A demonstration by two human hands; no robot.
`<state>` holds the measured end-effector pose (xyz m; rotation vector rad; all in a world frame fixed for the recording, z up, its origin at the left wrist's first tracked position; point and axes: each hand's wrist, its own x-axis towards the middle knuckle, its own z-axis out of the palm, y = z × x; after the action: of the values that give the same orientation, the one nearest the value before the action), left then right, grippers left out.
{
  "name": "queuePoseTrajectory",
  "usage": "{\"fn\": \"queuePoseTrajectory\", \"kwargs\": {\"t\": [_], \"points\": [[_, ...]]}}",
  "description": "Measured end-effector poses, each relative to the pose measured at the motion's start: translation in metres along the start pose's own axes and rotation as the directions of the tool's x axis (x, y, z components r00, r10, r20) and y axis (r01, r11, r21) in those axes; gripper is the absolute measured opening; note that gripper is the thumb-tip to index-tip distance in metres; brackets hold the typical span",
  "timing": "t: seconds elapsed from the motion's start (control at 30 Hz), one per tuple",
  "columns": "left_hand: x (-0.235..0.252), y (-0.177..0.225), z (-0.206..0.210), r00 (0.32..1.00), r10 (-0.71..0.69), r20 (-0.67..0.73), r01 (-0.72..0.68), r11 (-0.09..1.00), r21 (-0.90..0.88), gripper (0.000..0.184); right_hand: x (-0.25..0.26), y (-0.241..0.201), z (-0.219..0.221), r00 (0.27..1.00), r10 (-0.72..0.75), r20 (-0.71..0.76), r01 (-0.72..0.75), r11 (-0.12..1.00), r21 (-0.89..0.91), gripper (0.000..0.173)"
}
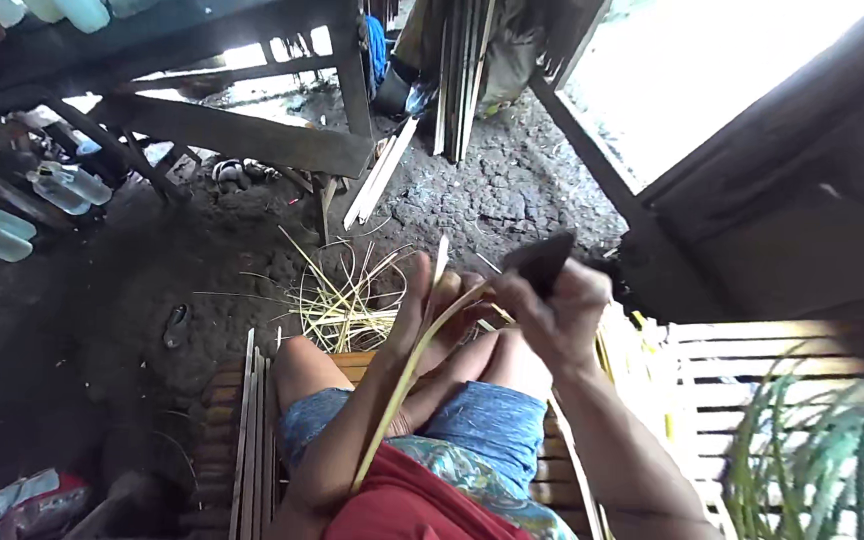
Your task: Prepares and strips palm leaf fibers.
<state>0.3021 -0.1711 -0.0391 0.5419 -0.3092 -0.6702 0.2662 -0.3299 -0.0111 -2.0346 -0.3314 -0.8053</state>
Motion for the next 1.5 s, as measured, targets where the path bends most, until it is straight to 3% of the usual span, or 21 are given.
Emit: {"fn": "queuePoseTrajectory", "kwargs": {"t": [0.1, 0.2, 0.27, 0.37, 0.4, 0.43, 0.5, 0.53, 0.6, 0.73, 0.83, 0.87, 0.97, 1.0, 1.03, 1.07, 1.13, 1.17, 1.23, 1.43, 1.5], "points": [[-0.008, -0.006, 0.012, 0.952, 0.079, -0.296, -0.063, 0.996, 0.065, 0.052, 0.006, 0.002, 0.000, 0.975, 0.098, 0.198, -0.113, 0.991, 0.066, 0.028], [0.003, -0.004, -0.003, 0.784, 0.166, -0.598, -0.141, 0.986, 0.089, 0.052, -0.011, -0.010, 0.019, 0.899, 0.024, 0.437, -0.050, 0.998, 0.048, 0.036], [0.004, 0.011, -0.022, 0.661, 0.172, -0.730, -0.168, 0.983, 0.080, 0.046, -0.019, -0.020, 0.005, 0.895, 0.006, 0.445, -0.054, 0.994, 0.094, 0.037], [0.002, 0.028, -0.069, 0.484, 0.181, -0.856, -0.384, 0.923, -0.022, 0.043, -0.027, -0.036, -0.027, 0.925, -0.027, 0.380, -0.045, 0.983, 0.179, 0.035], [0.004, 0.028, -0.075, 0.483, 0.192, -0.854, -0.424, 0.905, -0.036, 0.046, -0.028, -0.036, -0.028, 0.935, -0.033, 0.354, -0.022, 0.989, 0.149, 0.038], [0.003, 0.020, -0.071, 0.582, 0.228, -0.780, -0.414, 0.909, -0.043, 0.051, -0.028, -0.032, -0.023, 0.946, -0.030, 0.322, 0.003, 0.996, 0.084, 0.043], [-0.008, -0.005, -0.049, 0.880, 0.234, -0.413, -0.275, 0.960, -0.042, 0.061, -0.022, -0.014, -0.008, 0.976, -0.004, 0.216, 0.015, 0.999, -0.050, 0.047], [-0.010, -0.014, -0.035, 0.955, 0.159, -0.250, -0.186, 0.979, -0.086, 0.063, -0.014, -0.003, -0.004, 0.987, 0.017, 0.160, -0.009, 0.999, -0.051, 0.040], [-0.020, -0.019, -0.013, 0.994, 0.039, -0.098, -0.047, 0.996, -0.074, 0.060, 0.003, 0.009, -0.006, 0.992, 0.081, 0.095, -0.089, 0.992, 0.091, 0.015], [-0.021, -0.009, -0.014, 0.969, 0.013, -0.247, -0.002, 0.999, 0.046, 0.049, -0.003, 0.004, 0.019, 0.936, -0.001, 0.351, -0.070, 0.980, 0.188, 0.023], [-0.004, 0.006, -0.047, 0.913, 0.176, -0.369, -0.198, 0.980, -0.022, 0.050, -0.026, -0.005, 0.027, 0.907, -0.070, 0.416, -0.001, 0.986, 0.168, 0.031], [-0.003, 0.015, -0.068, 0.839, 0.210, -0.503, -0.271, 0.961, -0.051, 0.050, -0.033, -0.013, 0.013, 0.901, -0.084, 0.425, -0.011, 0.976, 0.217, 0.031], [-0.007, 0.039, -0.128, 0.450, 0.231, -0.863, -0.486, 0.874, -0.020, 0.045, -0.044, -0.041, -0.034, 0.894, -0.142, 0.425, -0.015, 0.938, 0.347, 0.021], [-0.009, 0.037, -0.130, 0.420, 0.248, -0.873, -0.495, 0.869, 0.009, 0.045, -0.043, -0.043, -0.037, 0.896, -0.157, 0.416, 0.016, 0.947, 0.321, 0.021], [-0.012, 0.027, -0.122, 0.505, 0.278, -0.817, -0.452, 0.891, 0.024, 0.046, -0.041, -0.039, -0.033, 0.903, -0.150, 0.403, 0.052, 0.969, 0.243, 0.023], [-0.013, 0.011, -0.108, 0.654, 0.268, -0.707, -0.393, 0.920, -0.015, 0.051, -0.039, -0.029, -0.025, 0.922, -0.119, 0.367, 0.078, 0.989, 0.125, 0.029], [-0.019, -0.015, -0.072, 0.931, 0.107, -0.350, -0.147, 0.985, -0.088, 0.060, -0.024, -0.001, -0.013, 0.971, 0.020, 0.239, -0.002, 0.997, -0.078, 0.036], [-0.025, -0.020, -0.055, 0.977, 0.005, -0.212, -0.025, 0.996, -0.091, 0.062, -0.013, 0.011, -0.014, 0.980, 0.113, 0.166, -0.100, 0.991, -0.084, 0.033], [-0.036, -0.017, -0.031, 0.978, -0.065, -0.198, 0.058, 0.998, -0.039, 0.059, 0.003, 0.027, -0.021, 0.964, 0.252, 0.080, -0.257, 0.965, 0.059, 0.017], [-0.026, -0.015, -0.025, 0.819, 0.135, -0.558, -0.121, 0.991, 0.064, 0.055, -0.042, 0.007, 0.040, 0.829, 0.173, 0.531, -0.370, 0.882, 0.291, 0.020], [-0.019, 0.002, -0.049, 0.646, 0.248, -0.722, -0.307, 0.950, 0.052, 0.053, -0.051, -0.002, 0.022, 0.814, 0.196, 0.547, -0.431, 0.835, 0.342, 0.010]]}}
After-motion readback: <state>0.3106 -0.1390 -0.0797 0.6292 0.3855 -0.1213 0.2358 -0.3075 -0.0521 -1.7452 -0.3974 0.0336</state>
